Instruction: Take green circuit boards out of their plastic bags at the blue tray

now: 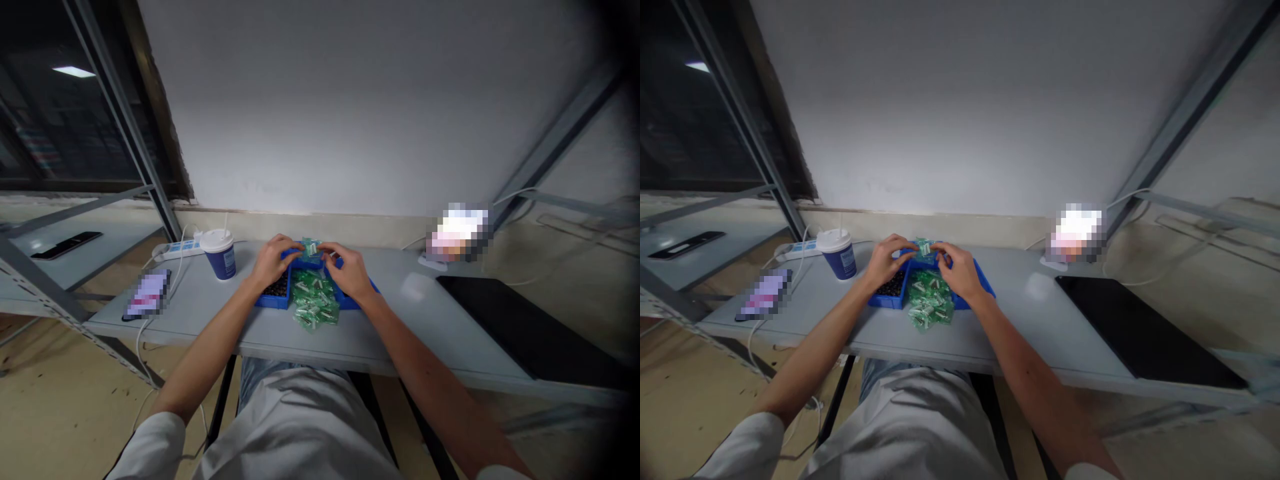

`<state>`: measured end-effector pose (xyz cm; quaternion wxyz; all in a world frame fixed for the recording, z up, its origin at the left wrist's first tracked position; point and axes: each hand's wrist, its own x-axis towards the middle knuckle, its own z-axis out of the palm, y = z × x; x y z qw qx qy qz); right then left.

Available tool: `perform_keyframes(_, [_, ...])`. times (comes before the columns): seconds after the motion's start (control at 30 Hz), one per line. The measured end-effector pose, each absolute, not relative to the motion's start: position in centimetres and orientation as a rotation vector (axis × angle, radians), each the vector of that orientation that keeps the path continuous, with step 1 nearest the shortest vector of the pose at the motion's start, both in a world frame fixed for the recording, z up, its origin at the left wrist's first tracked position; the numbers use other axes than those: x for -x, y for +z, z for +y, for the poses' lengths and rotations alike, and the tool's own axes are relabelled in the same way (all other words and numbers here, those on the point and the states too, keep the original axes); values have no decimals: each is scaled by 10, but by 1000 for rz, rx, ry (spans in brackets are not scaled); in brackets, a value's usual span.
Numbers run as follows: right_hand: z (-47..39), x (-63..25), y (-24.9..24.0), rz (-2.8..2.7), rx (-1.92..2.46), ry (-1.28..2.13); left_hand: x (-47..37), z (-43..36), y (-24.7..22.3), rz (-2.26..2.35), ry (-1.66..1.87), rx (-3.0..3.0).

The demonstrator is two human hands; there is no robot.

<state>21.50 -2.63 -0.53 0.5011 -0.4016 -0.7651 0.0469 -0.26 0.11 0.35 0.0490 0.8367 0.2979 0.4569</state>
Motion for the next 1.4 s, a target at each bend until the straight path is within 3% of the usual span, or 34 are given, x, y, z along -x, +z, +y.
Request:
perform_keyframes(0.43, [-22, -212, -10, -1733, 922, 240, -2, -1, 1, 955, 1376, -2441])
perform_keyframes(0.77, [-2, -236, -9, -1473, 1076, 118, 2, 5, 1, 1128, 1313, -2505])
perform_keyframes(1.03, [58, -234, -5, -1699, 1226, 406, 8, 13, -3, 1354, 1250, -2462])
perform_keyframes(1.23, [62, -231, 9, -1995, 1609, -63, 16, 25, -15, 1367, 1001, -2718])
perform_keyframes(1.4, [21, -236, 20, -2318, 1277, 98, 22, 43, -22, 1435, 706, -2843])
